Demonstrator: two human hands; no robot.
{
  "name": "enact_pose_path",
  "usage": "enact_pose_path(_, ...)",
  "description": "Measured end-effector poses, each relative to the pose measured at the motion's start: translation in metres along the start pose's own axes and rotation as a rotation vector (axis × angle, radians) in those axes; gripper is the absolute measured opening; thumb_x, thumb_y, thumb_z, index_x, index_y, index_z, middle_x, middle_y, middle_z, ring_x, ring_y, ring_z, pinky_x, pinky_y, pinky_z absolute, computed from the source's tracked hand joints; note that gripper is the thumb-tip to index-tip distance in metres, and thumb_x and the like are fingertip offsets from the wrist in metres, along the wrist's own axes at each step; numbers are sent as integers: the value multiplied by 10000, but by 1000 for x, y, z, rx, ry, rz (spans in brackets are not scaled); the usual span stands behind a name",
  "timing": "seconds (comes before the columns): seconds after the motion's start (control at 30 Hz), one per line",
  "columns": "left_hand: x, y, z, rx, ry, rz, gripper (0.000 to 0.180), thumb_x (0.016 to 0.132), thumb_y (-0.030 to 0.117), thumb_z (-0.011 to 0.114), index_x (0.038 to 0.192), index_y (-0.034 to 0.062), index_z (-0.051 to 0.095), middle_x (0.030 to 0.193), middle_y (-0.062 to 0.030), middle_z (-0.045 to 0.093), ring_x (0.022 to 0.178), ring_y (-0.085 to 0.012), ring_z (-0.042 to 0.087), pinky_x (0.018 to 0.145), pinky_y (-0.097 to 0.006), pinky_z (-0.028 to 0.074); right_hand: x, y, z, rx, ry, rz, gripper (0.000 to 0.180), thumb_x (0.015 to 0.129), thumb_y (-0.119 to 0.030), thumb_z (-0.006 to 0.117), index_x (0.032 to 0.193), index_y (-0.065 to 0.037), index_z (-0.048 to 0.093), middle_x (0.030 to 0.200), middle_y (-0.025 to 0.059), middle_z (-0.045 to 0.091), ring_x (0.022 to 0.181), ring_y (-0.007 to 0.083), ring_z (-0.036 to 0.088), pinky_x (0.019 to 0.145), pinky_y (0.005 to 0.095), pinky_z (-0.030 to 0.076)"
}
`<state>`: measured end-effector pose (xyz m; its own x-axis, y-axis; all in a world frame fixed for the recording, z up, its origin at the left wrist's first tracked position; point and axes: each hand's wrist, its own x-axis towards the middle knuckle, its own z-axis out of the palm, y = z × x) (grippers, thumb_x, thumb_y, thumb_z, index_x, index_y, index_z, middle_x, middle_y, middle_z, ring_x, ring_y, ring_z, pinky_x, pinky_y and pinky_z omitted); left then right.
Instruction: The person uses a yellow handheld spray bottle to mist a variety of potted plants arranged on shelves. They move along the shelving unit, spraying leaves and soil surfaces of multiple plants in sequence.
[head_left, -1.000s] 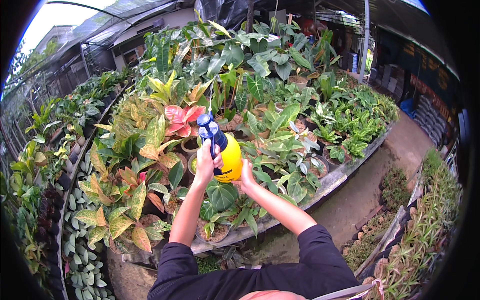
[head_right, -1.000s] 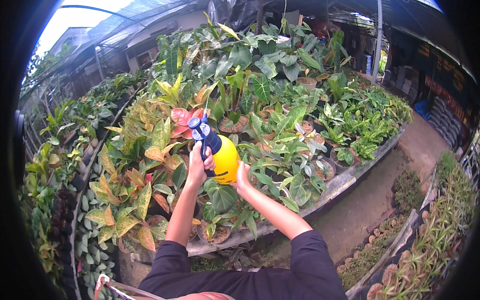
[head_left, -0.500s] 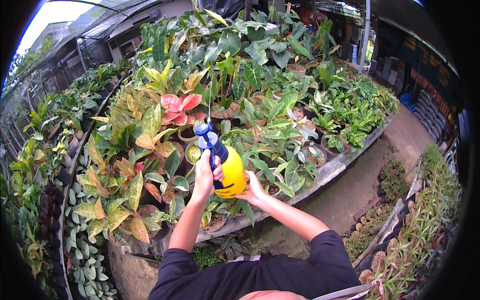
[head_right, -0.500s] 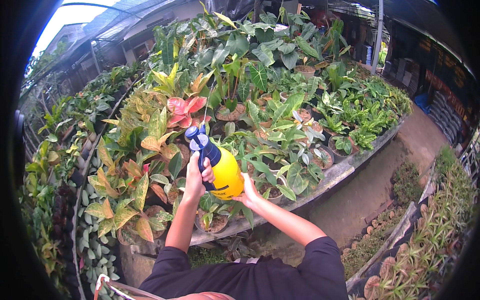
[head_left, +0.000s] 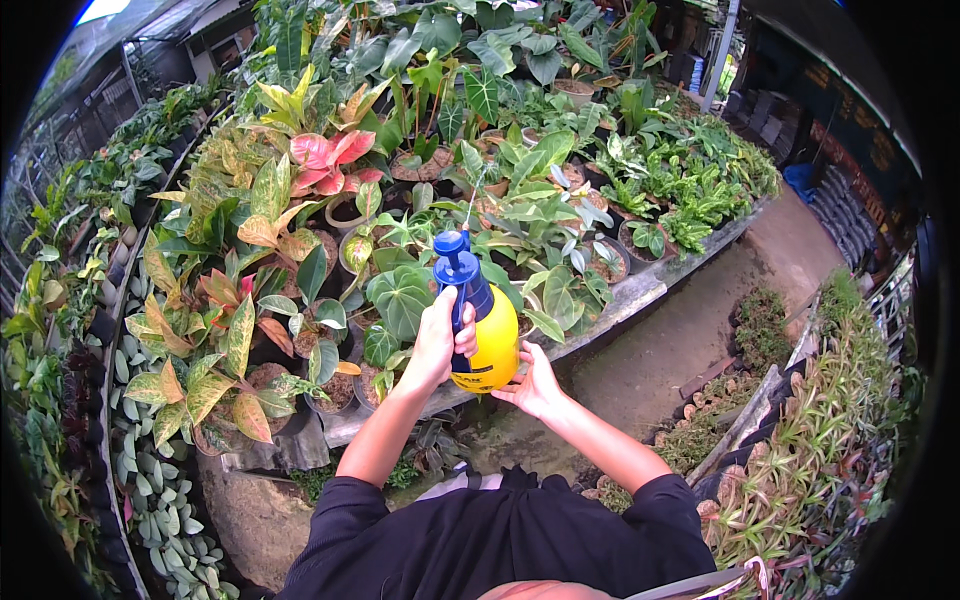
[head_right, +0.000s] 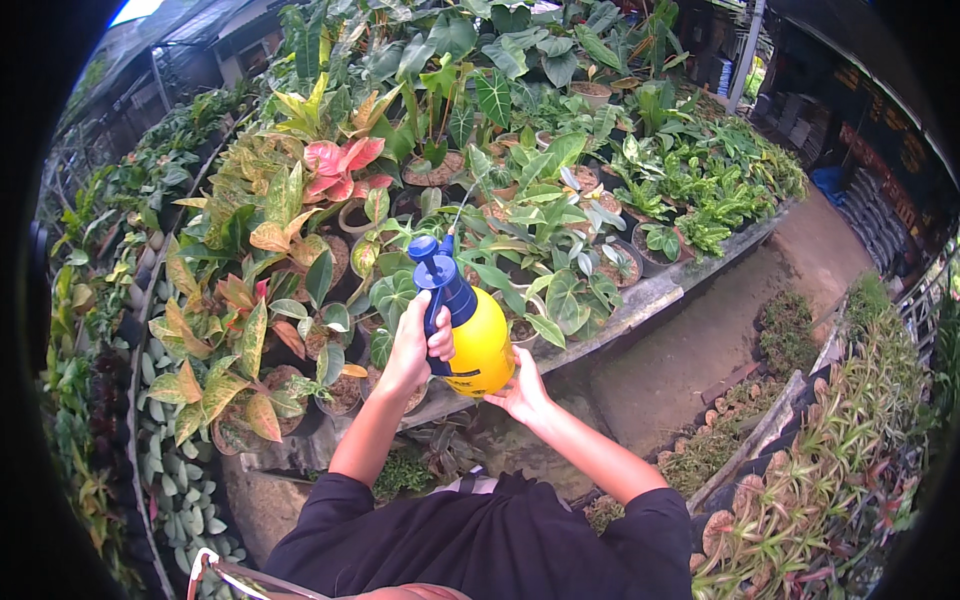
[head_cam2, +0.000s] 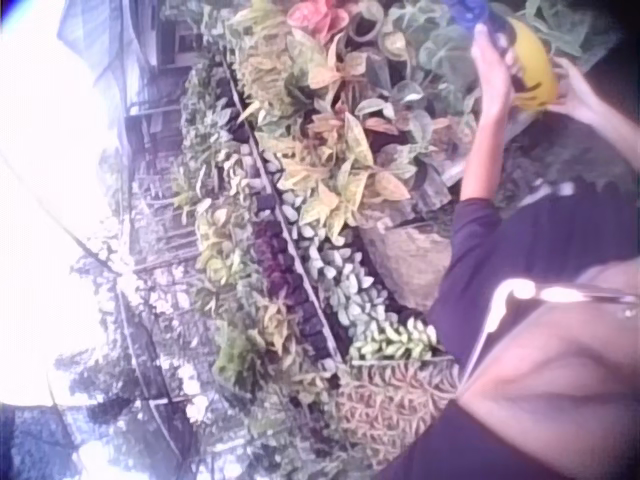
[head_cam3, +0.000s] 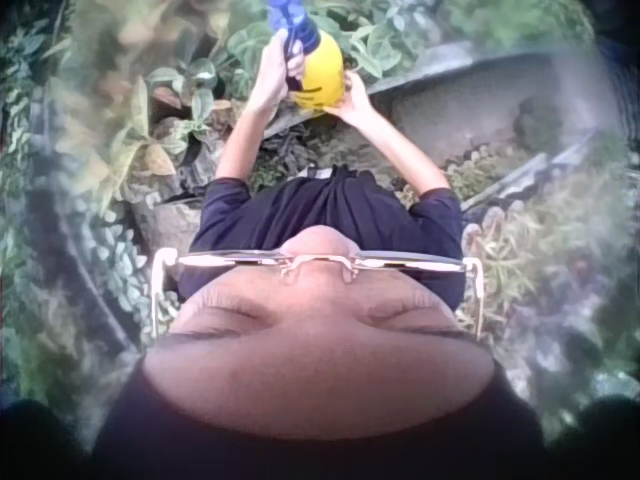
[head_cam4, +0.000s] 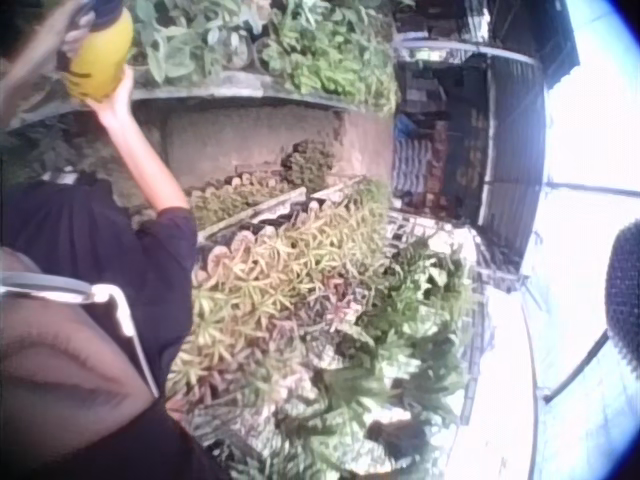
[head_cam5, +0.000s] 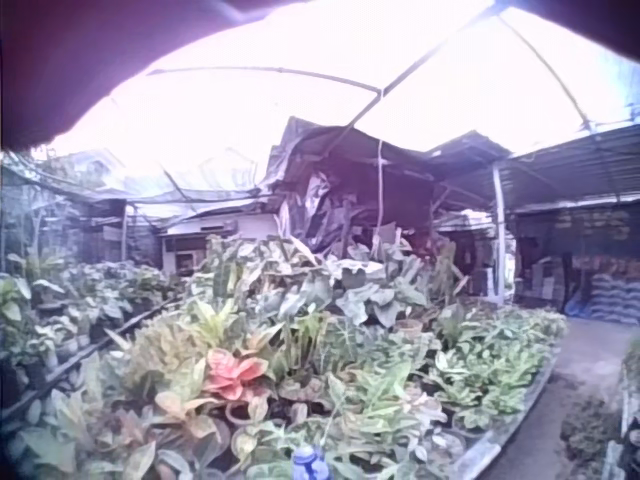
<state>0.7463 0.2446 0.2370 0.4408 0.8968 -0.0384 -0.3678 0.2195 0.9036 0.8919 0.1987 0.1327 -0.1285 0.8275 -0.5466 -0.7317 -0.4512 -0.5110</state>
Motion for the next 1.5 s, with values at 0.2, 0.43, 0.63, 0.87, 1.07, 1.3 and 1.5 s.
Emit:
enact_pose_path(0.2,-17,-23,6,-3,41,-18,384,881,388,277,652,96,377,444,39,299,359,-71,270,383,-230,270,-6,17,-24,18,24,74,783,729,-481,489,1297,-127,84,1275,272,176,1149,455,253,945,537,214)
enact_pose_path(0.43,-30,-56,7,-16,81,-139,392,874,405,286,652,97,382,449,38,295,360,-75,270,386,-229,275,-22,44,-49,104,137,151,749,728,-466,501,1275,-114,130,1255,279,186,1148,444,264,938,551,218)
enact_pose_path(0.63,-43,-74,20,-62,123,-129,390,875,404,287,652,96,376,449,35,296,360,-75,271,387,-230,278,-32,47,-73,76,142,139,728,730,-459,501,1269,-122,145,1252,263,205,1141,431,281,930,541,238)
enact_pose_path(0.87,-64,-103,32,4,47,-146,398,876,397,306,655,74,382,442,30,309,357,-74,275,379,-220,278,-42,78,-102,137,211,140,662,729,-474,489,1225,-139,206,1214,231,267,1092,398,331,890,513,287)
enact_pose_path(1.07,-76,-128,39,-16,79,-189,383,876,381,306,656,77,381,449,28,314,362,-76,277,381,-223,275,-54,92,-125,146,232,147,728,731,-474,482,1285,-147,139,1263,248,214,1146,415,274,917,535,249)
enact_pose_path(1.3,-83,-139,49,-6,108,-196,382,874,387,312,668,77,395,450,26,317,362,-75,290,377,-223,277,-56,86,-153,-36,224,187,724,732,-490,479,1295,-159,167,1316,213,163,1200,392,183,950,535,173)
enact_pose_path(1.5,-89,-154,53,10,141,-238,370,879,367,310,675,70,397,453,24,322,365,-75,293,377,-222,279,-70,61,-133,-500,241,-480,521,803,-338,468,1253,-137,300,1283,128,266,1161,250,272,920,422,247)
